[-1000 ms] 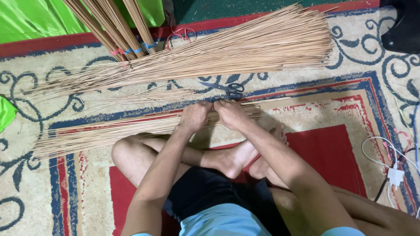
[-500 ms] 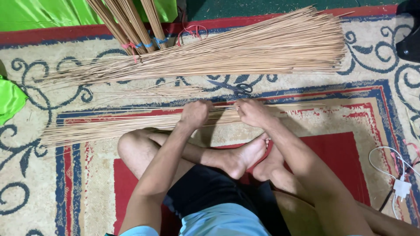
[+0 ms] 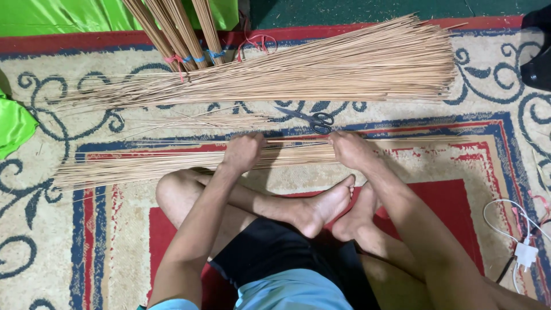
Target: Trimming the ends of thin wooden sticks using scissors to create uniform bundles
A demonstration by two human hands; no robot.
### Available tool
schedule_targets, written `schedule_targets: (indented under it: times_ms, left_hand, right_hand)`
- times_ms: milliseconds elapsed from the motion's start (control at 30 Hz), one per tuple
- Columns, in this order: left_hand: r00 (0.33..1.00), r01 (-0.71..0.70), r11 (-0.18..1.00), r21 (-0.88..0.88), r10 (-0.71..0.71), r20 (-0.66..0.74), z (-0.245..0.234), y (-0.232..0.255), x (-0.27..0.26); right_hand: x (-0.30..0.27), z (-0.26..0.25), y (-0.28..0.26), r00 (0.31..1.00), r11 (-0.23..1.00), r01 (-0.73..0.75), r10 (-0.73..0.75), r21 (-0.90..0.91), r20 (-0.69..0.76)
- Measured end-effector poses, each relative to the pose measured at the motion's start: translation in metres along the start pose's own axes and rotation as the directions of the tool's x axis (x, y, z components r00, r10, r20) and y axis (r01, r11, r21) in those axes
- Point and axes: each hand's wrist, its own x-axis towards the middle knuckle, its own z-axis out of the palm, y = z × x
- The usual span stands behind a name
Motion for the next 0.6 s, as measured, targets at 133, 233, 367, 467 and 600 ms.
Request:
schedule_targets:
  times_ms: [133,233,367,467,600]
  left_hand:
    - [0.999,0.035,0.999,-0.025,-0.036,-0.026,0.01,0.0,-0.004]
    - [0.996,0.017,1.0,-0.01,-0.018,-0.086,0.024,0.017,0.009]
    - [0.986,-0.038,0.997,0.063,0.048,-0.157,0.04,0.048,0.029]
    - [0.982,-0.051,0.998,0.042,0.057,-0.18,0.035,0.052,0.026]
    - [0.987,-0.018,1.0,0.022,0.021,-0.159,0.031,0.026,0.008]
  right_hand:
    - [-0.001,-0.008,-0.025,0.999,1.0,0.023,-0.024,0.008,0.036]
    - [0.01,0.005,-0.057,0.995,0.996,0.049,-0.055,0.071,0.083]
    - [0.036,0.039,-0.078,0.991,0.986,0.135,-0.132,0.101,-0.037]
    - [0.032,0.034,-0.077,0.992,0.987,0.121,-0.117,0.109,-0.047]
    - [0.007,0.03,-0.034,0.995,0.994,0.089,-0.086,0.066,-0.041]
